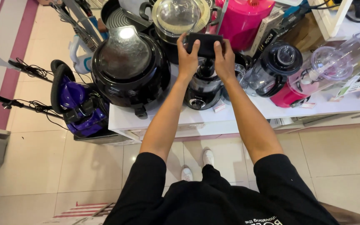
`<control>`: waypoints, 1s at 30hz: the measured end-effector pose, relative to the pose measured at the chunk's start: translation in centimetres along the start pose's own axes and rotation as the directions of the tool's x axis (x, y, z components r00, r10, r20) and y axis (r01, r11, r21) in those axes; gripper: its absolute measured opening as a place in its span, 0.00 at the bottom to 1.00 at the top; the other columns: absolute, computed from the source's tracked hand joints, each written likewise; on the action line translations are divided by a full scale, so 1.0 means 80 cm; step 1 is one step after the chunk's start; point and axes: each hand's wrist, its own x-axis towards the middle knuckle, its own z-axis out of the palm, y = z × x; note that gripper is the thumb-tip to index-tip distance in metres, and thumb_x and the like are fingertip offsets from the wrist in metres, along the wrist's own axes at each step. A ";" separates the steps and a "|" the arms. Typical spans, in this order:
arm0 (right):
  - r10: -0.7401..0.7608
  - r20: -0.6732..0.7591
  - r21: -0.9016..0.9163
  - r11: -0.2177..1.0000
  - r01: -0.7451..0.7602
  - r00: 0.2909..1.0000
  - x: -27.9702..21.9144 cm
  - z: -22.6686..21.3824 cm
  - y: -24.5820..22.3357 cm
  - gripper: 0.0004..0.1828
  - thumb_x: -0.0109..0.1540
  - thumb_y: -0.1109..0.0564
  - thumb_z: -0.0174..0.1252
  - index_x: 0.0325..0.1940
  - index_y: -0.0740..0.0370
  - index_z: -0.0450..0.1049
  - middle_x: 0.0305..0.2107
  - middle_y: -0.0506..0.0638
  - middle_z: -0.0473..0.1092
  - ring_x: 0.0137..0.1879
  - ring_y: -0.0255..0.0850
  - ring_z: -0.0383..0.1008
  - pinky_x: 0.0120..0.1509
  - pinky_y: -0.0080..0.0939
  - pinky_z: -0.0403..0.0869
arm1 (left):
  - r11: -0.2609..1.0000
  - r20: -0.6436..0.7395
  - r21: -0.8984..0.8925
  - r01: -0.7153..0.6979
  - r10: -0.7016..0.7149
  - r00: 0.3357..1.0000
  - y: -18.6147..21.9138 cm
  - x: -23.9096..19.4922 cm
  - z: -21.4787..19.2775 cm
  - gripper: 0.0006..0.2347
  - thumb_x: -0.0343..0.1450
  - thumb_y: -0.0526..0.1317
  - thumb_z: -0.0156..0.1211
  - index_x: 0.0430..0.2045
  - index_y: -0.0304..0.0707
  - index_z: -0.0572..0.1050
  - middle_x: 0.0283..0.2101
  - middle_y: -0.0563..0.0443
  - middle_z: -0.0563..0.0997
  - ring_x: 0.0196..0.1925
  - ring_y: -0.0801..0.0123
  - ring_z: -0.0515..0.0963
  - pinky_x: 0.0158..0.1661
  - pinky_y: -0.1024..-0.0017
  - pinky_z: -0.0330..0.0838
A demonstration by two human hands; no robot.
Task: Assembling a blender on a retail shelf by fitting the jar, blades, and lid onto the motorized base.
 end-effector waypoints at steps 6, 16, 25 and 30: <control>-0.063 -0.152 0.011 0.998 0.065 0.986 0.005 0.000 0.014 0.25 0.69 0.34 0.41 0.46 0.55 0.71 0.35 0.46 0.72 0.44 0.37 0.71 0.48 0.39 0.69 | 0.989 0.242 0.146 -0.033 -0.003 0.970 0.030 -0.009 -0.008 0.18 0.66 0.40 0.68 0.45 0.43 0.67 0.42 0.48 0.75 0.45 0.65 0.78 0.46 0.69 0.77; 0.112 -0.159 0.076 0.992 -0.100 0.981 0.010 0.004 0.015 0.28 0.68 0.34 0.41 0.57 0.57 0.67 0.29 0.45 0.71 0.31 0.35 0.73 0.37 0.35 0.76 | 0.994 0.041 0.084 0.072 -0.075 0.996 0.020 -0.006 -0.004 0.20 0.62 0.45 0.73 0.35 0.43 0.63 0.36 0.54 0.69 0.37 0.72 0.71 0.41 0.72 0.68; 0.104 -0.080 0.055 0.993 -0.100 0.991 0.005 -0.004 -0.003 0.24 0.67 0.35 0.40 0.49 0.53 0.71 0.38 0.46 0.74 0.47 0.40 0.75 0.54 0.42 0.69 | 0.965 0.401 0.264 -0.011 -0.099 0.911 0.032 -0.006 -0.003 0.13 0.64 0.41 0.70 0.38 0.37 0.78 0.33 0.54 0.80 0.35 0.75 0.78 0.38 0.75 0.73; 0.262 0.139 0.302 0.907 -0.292 0.955 0.021 -0.002 0.009 0.38 0.65 0.30 0.32 0.47 0.60 0.78 0.26 0.46 0.73 0.32 0.34 0.72 0.37 0.33 0.70 | 0.989 0.188 0.141 0.037 -0.063 0.980 0.015 0.000 -0.004 0.15 0.66 0.36 0.65 0.42 0.41 0.66 0.41 0.48 0.78 0.45 0.66 0.79 0.49 0.69 0.74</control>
